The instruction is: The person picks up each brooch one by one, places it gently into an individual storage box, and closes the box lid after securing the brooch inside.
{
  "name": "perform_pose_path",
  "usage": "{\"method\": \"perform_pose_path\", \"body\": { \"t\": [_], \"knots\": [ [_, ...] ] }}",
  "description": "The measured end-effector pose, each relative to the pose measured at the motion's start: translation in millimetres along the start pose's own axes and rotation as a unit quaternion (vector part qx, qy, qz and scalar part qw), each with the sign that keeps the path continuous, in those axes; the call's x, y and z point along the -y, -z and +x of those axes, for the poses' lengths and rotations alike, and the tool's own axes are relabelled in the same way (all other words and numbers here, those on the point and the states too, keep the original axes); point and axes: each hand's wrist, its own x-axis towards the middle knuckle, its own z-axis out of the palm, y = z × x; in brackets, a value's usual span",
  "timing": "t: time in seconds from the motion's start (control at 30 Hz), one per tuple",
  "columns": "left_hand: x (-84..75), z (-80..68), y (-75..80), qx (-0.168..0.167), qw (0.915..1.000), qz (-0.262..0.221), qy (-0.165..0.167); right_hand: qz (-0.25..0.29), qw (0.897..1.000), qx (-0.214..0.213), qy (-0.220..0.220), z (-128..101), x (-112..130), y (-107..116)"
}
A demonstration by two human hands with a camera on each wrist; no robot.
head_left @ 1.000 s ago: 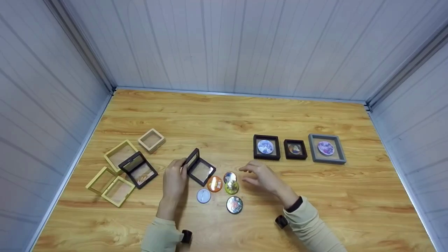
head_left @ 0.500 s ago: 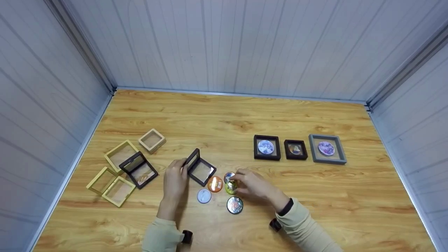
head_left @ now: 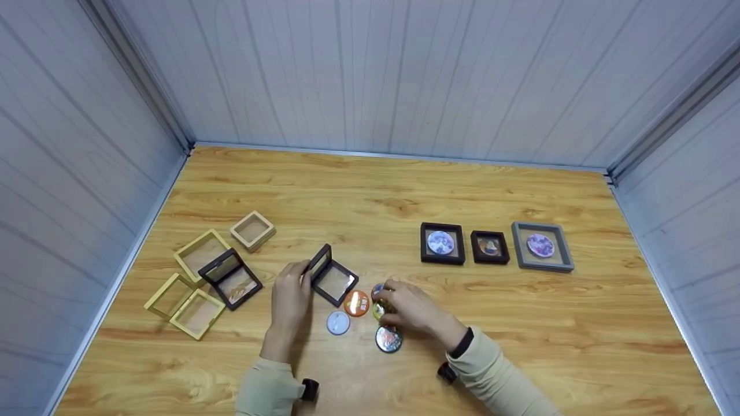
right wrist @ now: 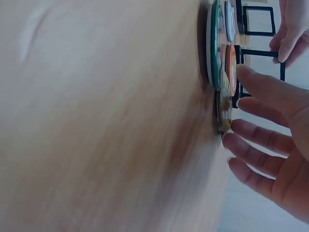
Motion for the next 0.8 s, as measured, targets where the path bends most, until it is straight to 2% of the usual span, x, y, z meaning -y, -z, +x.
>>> {"method": "perform_pose_path", "body": {
  "t": [0.63,0.8],
  "knots": [
    [-0.2,0.2,-0.3,0.0,1.0,-0.003,0.004,-0.066,0.998,-0.009,-0.021,4,12,-6],
    [0.5,-0.1,-0.7,-0.002,1.0,-0.001,0.001,-0.1,0.995,-0.018,-0.021,6,16,-8]
  ]
}}
